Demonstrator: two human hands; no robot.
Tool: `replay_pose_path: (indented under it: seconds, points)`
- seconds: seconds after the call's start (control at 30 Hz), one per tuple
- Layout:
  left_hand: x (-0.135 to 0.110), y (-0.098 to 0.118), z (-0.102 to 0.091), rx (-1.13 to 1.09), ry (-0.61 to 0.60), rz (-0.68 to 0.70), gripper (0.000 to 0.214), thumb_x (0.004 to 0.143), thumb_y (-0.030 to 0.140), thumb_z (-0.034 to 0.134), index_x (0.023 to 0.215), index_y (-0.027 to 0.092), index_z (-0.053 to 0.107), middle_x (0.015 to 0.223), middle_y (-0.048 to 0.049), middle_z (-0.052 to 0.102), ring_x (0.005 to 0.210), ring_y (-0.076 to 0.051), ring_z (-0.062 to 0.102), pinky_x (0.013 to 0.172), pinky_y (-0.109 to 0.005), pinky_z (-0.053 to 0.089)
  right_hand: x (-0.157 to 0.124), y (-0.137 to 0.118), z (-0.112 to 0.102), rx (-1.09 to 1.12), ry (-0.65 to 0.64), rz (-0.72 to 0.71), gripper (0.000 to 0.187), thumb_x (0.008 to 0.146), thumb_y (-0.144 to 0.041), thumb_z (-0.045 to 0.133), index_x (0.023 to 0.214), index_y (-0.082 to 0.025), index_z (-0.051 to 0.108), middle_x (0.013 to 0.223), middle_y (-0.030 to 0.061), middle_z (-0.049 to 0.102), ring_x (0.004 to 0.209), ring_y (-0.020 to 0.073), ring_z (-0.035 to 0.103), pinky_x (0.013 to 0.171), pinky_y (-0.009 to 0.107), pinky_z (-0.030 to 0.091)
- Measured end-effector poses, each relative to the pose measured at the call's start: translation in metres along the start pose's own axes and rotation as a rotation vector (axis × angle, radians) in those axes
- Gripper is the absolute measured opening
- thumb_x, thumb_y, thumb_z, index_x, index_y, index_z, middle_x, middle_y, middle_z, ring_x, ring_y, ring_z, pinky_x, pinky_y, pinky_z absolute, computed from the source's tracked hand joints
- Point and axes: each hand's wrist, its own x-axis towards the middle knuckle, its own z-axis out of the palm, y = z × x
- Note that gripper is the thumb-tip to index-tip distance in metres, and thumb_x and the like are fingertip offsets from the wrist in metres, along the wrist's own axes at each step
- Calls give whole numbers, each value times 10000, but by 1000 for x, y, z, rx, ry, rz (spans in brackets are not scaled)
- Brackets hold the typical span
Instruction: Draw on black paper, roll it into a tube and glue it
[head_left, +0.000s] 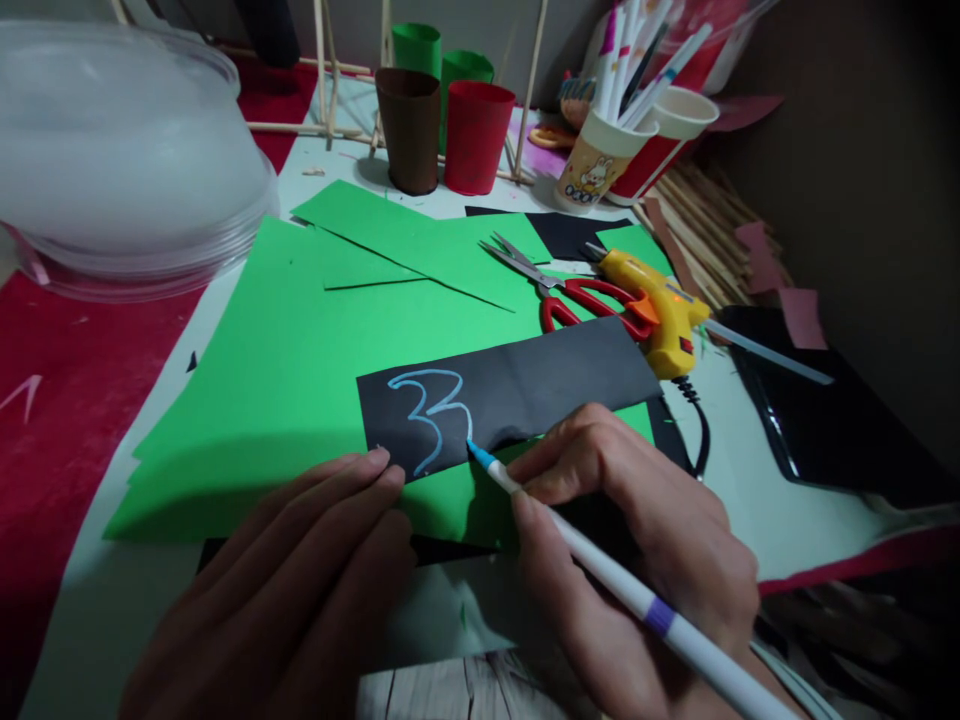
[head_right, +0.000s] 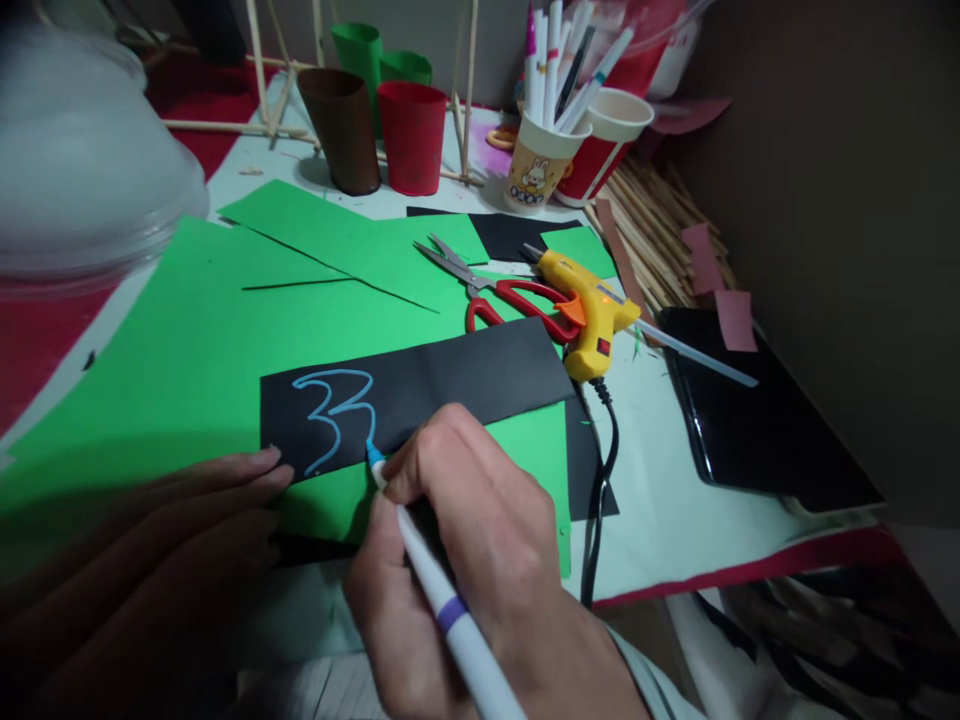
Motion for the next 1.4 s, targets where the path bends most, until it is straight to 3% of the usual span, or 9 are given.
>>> replay_pose_path:
  seconds: [0.2, 0.47, 0.8, 1.4]
  points:
    - [-3, 1, 3, -10, 33, -84, 474, 939, 112, 455, 1375, 232, 599, 1370, -40, 668, 1345, -262, 565, 1186, -461, 459, -6, -2, 1, -15, -2, 49, 93, 889, -208, 652, 853, -262, 586, 843, 60, 668, 714, 206, 648, 560, 303, 556]
    - [-2, 0, 5, -5, 29, -58, 568, 853, 4, 419, 1362, 169, 609, 1407, -50, 631, 1368, -259, 541, 1176, -442, 430, -4, -5, 3, 36, -16, 55, 112, 878, -164, 658, 848, -235, 576, 786, 14, 630, 647, 153, 648, 578, 278, 553]
    - [0, -1, 5, 8, 34, 1, 518, 842, -55, 409, 1286, 93, 630, 1397, -99, 608, 1372, -272, 532, 1173, -450, 425, 0, -7, 3, 25, -103, 45, 165, 869, -88, 629, 859, -233, 550, 812, -15, 622, 645, 108, 652, 604, 253, 551]
    - [0, -1, 10, -1, 74, -67, 465, 923, 69, 456, 1336, 197, 626, 1344, -36, 688, 1334, -231, 582, 1179, -408, 449, 5, -6, 10, 55, -54, 33, 165, 850, -98, 666, 832, -237, 579, 794, -28, 661, 666, 116, 668, 611, 263, 543]
